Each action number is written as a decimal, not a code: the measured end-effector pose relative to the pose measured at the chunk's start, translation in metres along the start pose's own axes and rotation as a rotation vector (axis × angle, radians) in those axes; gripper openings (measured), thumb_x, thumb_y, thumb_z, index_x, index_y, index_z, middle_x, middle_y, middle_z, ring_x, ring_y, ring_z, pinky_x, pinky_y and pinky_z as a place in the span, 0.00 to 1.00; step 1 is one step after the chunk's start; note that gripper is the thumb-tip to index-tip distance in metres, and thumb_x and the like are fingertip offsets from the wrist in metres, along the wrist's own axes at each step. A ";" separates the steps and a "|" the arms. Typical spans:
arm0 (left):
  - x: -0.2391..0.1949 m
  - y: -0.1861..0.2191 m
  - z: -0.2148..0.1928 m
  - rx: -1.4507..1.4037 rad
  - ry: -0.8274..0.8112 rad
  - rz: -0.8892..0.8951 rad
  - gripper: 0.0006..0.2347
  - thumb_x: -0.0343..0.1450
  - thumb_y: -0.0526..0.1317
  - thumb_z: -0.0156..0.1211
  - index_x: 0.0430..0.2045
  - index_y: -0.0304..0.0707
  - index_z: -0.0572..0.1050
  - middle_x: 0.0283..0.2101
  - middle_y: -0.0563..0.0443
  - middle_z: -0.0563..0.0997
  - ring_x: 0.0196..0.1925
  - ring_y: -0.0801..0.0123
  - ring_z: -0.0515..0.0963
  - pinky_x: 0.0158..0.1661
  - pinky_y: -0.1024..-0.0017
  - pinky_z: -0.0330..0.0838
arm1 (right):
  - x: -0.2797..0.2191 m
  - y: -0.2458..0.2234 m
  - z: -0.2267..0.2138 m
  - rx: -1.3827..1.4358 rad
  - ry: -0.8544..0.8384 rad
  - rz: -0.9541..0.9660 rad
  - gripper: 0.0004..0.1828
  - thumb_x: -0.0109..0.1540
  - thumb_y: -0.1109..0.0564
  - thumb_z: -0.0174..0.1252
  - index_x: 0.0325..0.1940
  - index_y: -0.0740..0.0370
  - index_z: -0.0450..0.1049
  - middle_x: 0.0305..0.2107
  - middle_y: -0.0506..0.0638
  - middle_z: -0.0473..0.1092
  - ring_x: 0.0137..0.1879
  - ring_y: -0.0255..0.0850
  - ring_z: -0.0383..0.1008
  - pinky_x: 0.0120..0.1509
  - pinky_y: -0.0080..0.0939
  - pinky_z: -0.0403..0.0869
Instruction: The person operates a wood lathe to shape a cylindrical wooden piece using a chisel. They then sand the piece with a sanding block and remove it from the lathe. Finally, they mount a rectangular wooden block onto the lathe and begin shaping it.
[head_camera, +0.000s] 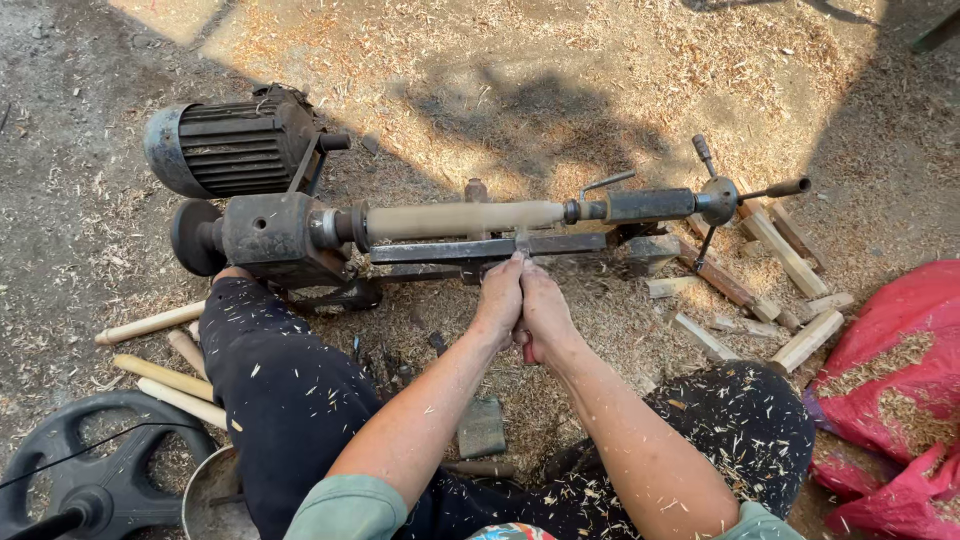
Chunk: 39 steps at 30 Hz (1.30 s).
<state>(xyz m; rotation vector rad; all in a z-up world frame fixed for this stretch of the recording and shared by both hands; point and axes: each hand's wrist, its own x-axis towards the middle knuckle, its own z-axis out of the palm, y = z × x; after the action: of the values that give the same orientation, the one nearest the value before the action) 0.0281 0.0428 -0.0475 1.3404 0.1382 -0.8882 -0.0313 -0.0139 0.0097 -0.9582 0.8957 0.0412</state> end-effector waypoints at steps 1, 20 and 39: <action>0.000 0.000 0.003 0.021 -0.009 0.010 0.18 0.79 0.46 0.43 0.35 0.32 0.79 0.33 0.48 0.81 0.33 0.68 0.75 0.37 0.67 0.72 | -0.002 -0.002 -0.001 0.027 -0.012 -0.008 0.15 0.71 0.46 0.37 0.48 0.55 0.66 0.19 0.47 0.63 0.12 0.34 0.54 0.12 0.36 0.54; 0.004 -0.011 0.005 0.075 0.065 0.084 0.16 0.79 0.45 0.45 0.33 0.31 0.76 0.34 0.46 0.79 0.34 0.68 0.75 0.35 0.65 0.71 | 0.004 -0.001 -0.007 0.000 -0.006 0.007 0.16 0.71 0.42 0.40 0.46 0.53 0.67 0.17 0.45 0.62 0.12 0.33 0.53 0.13 0.35 0.53; 0.000 0.000 -0.002 0.135 0.023 0.081 0.19 0.78 0.47 0.44 0.32 0.32 0.80 0.32 0.46 0.82 0.31 0.68 0.77 0.34 0.66 0.72 | 0.004 -0.004 0.000 0.000 0.000 -0.001 0.15 0.70 0.46 0.39 0.49 0.54 0.68 0.18 0.46 0.61 0.12 0.33 0.53 0.12 0.36 0.52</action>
<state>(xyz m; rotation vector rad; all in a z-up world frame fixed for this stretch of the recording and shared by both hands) 0.0292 0.0444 -0.0481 1.4717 0.0413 -0.8256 -0.0267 -0.0178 0.0102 -0.9581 0.8955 0.0404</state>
